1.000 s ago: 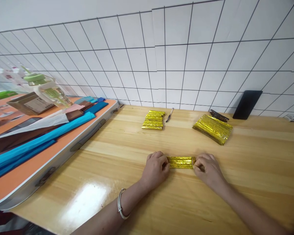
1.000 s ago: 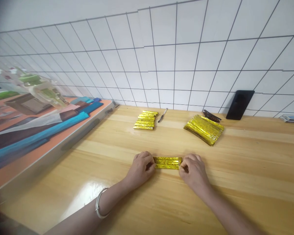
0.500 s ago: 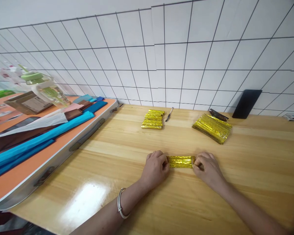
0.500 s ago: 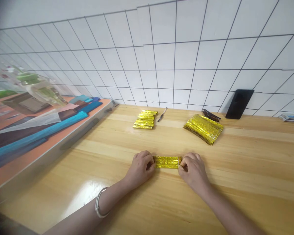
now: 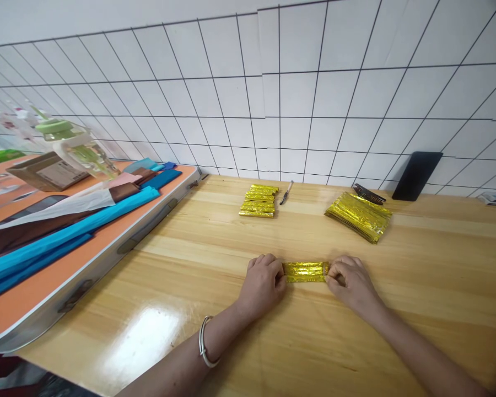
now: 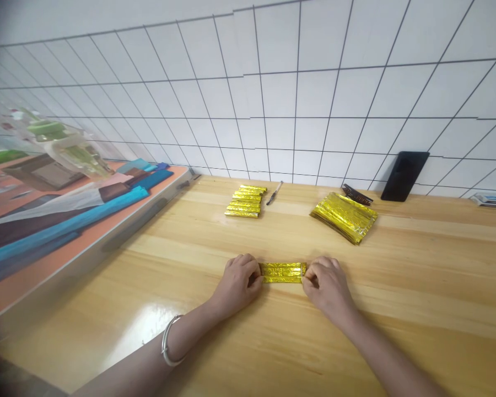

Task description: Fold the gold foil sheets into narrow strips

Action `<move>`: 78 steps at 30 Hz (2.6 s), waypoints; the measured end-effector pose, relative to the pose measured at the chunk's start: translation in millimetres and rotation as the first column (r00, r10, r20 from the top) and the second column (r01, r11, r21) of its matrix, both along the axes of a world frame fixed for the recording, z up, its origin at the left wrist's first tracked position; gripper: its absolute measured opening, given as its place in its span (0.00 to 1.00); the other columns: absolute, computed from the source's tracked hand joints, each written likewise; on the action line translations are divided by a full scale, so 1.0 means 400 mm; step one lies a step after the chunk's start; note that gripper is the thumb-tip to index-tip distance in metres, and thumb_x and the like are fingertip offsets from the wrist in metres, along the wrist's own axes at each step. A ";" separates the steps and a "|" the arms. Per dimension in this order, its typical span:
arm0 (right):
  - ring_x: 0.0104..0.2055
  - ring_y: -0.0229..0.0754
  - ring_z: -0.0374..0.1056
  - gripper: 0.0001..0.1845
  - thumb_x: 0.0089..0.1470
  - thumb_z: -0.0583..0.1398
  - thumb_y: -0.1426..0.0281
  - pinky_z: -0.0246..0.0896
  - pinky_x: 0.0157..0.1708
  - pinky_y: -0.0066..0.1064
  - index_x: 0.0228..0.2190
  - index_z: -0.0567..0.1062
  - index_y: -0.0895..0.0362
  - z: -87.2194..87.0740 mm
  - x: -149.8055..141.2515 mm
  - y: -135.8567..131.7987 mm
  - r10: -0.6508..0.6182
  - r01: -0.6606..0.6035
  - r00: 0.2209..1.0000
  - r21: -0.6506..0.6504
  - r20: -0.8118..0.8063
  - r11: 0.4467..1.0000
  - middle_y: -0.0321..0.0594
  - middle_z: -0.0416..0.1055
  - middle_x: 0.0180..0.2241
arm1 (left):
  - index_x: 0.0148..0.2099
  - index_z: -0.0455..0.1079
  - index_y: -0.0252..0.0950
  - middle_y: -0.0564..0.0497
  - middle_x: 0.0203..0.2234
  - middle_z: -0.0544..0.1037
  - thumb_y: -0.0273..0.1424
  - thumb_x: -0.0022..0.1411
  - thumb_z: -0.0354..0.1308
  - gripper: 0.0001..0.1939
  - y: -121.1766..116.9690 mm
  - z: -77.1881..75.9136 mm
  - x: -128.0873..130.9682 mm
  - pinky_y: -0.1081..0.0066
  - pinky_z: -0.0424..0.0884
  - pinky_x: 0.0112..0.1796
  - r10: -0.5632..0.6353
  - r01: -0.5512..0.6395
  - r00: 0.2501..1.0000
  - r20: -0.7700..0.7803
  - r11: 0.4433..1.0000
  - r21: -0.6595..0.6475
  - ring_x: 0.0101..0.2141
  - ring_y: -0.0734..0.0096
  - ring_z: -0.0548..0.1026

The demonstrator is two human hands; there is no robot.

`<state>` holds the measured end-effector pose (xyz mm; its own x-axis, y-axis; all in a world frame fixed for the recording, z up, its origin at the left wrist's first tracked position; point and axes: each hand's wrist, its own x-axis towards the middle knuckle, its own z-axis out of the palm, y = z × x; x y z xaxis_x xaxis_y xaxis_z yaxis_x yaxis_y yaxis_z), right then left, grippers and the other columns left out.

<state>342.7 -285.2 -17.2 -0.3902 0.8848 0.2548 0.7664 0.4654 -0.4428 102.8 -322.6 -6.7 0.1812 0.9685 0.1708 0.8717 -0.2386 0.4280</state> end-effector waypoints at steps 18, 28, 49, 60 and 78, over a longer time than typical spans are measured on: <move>0.39 0.45 0.62 0.04 0.49 0.58 0.67 0.56 0.39 0.37 0.30 0.73 0.50 -0.024 0.023 0.009 0.046 -0.048 0.997 -0.028 -0.064 0.998 0.37 0.70 0.33 | 0.29 0.62 0.37 0.51 0.30 0.68 0.26 0.55 0.51 0.03 -0.003 0.002 -0.002 0.68 0.58 0.39 -0.005 0.005 1.000 -0.015 1.000 0.001 0.35 0.68 0.65; 0.39 0.45 0.62 0.04 0.49 0.57 0.69 0.55 0.38 0.37 0.30 0.72 0.51 -0.014 0.021 0.006 0.042 -0.043 0.999 -0.030 -0.030 0.999 0.37 0.70 0.34 | 0.30 0.62 0.37 0.52 0.30 0.67 0.26 0.54 0.53 0.03 -0.004 0.007 -0.003 0.67 0.60 0.39 0.023 -0.022 0.999 0.027 1.000 -0.018 0.36 0.67 0.66; 0.39 0.45 0.62 0.05 0.48 0.58 0.69 0.55 0.38 0.38 0.31 0.71 0.51 -0.016 0.021 0.008 0.050 -0.051 0.999 -0.033 -0.014 0.998 0.38 0.71 0.35 | 0.53 0.61 0.38 0.46 0.42 0.70 0.26 0.66 0.43 0.15 -0.031 0.014 0.015 0.64 0.63 0.45 -0.447 0.457 0.875 -0.185 0.890 0.008 0.44 0.64 0.66; 0.38 0.45 0.62 0.06 0.48 0.57 0.70 0.55 0.39 0.38 0.31 0.71 0.51 -0.019 0.022 0.010 0.055 -0.056 0.998 -0.039 -0.020 0.998 0.38 0.71 0.35 | 0.59 0.56 0.40 0.46 0.39 0.69 0.35 0.63 0.46 0.22 -0.062 0.035 0.040 0.61 0.61 0.43 -0.388 0.398 0.884 -0.259 0.917 -0.014 0.41 0.60 0.65; 0.39 0.45 0.63 0.07 0.46 0.56 0.73 0.55 0.40 0.38 0.30 0.71 0.52 -0.017 0.030 0.007 0.042 -0.045 0.998 -0.058 -0.052 0.997 0.37 0.71 0.34 | 0.51 0.63 0.31 0.43 0.40 0.69 0.41 0.63 0.46 0.21 -0.056 0.045 0.072 0.61 0.62 0.45 -0.439 0.462 0.843 -0.309 0.887 0.000 0.42 0.58 0.65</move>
